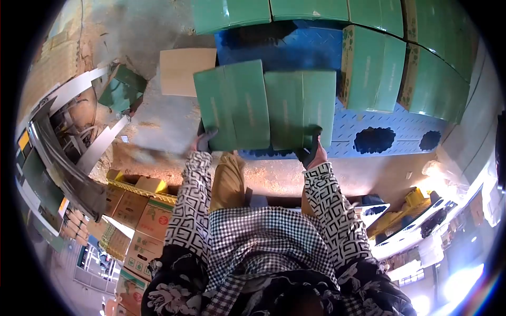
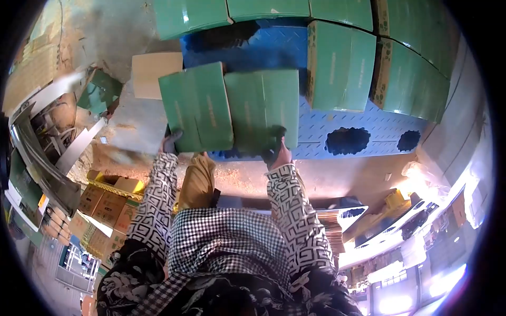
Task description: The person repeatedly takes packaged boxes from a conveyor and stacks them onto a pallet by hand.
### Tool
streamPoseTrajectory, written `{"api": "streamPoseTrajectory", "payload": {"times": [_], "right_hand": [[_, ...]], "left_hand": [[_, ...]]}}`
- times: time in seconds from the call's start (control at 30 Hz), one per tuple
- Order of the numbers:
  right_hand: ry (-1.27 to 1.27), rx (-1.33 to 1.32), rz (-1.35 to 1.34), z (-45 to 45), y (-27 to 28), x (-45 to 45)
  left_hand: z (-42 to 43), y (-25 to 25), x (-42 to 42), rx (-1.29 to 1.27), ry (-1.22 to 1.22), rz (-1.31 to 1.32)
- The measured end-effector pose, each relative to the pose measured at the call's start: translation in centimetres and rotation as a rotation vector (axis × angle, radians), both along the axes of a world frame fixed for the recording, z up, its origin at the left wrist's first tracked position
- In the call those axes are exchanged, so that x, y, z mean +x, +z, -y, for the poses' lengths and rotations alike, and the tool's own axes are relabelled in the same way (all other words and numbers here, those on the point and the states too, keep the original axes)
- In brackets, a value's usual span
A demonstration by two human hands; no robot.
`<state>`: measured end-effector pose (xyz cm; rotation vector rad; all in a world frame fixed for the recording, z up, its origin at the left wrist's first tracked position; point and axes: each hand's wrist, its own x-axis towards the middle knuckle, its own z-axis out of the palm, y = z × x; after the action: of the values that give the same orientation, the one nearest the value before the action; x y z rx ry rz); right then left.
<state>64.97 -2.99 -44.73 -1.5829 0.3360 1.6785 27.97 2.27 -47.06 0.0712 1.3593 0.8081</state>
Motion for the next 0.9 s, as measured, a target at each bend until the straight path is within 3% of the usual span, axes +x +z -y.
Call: {"api": "streamPoseTrajectory", "payload": {"times": [0.07,0.2,0.3,0.4,0.47,0.53,0.6,0.67,0.7,0.73,0.77,0.8,0.83,0.87,0.9], "right_hand": [[-0.292,-0.136,-0.055,-5.3,2.7,0.4],[-0.272,0.007,0.063,-11.4,1.9,1.6],[-0.117,-0.140,-0.168,-14.3,4.6,3.5],[0.335,-0.023,0.474,-13.8,4.2,7.0],[0.600,0.193,1.236,-17.6,11.5,8.2],[0.854,0.317,2.046,-18.6,10.2,13.3],[1.144,0.228,1.805,-15.5,-1.1,20.6],[1.249,-0.151,1.831,-17.2,1.4,15.9],[1.295,-0.336,1.840,-18.1,3.0,13.4],[1.204,-0.186,1.855,-17.3,2.8,14.3],[1.076,0.037,1.700,-17.0,3.4,15.7],[0.933,0.249,1.532,-17.1,4.6,15.9],[0.889,0.277,1.404,-16.9,6.5,14.3],[0.847,0.309,1.273,-16.4,8.5,12.9],[0.840,0.343,1.107,-15.9,9.6,11.4]], "left_hand": [[-5.9,2.7,2.6,0.000,-0.057,-0.006],[-11.9,0.9,4.4,0.065,-0.136,-0.051],[-14.6,1.8,5.1,0.143,-0.274,-0.060],[-14.7,1.2,4.8,0.188,-0.308,-0.126],[-14.6,0.4,4.1,0.152,-0.438,-0.198],[-15.0,2.4,4.8,0.044,-0.479,-0.185],[-14.2,3.0,4.2,0.098,-0.613,-0.218],[-14.4,1.3,3.2,0.018,-0.510,-0.072],[-14.3,0.8,2.7,0.077,-0.550,-0.174],[-13.9,0.9,2.7,0.128,-0.586,-0.278],[-13.6,2.3,3.3,0.347,-0.647,-0.587],[-13.0,3.7,4.2,0.453,-0.523,-0.820],[-13.4,9.1,5.1,0.299,-0.411,-0.833],[-12.7,13.7,5.5,0.425,-0.350,-0.897],[-12.5,20.5,6.2,0.586,-0.477,-1.278]]}}
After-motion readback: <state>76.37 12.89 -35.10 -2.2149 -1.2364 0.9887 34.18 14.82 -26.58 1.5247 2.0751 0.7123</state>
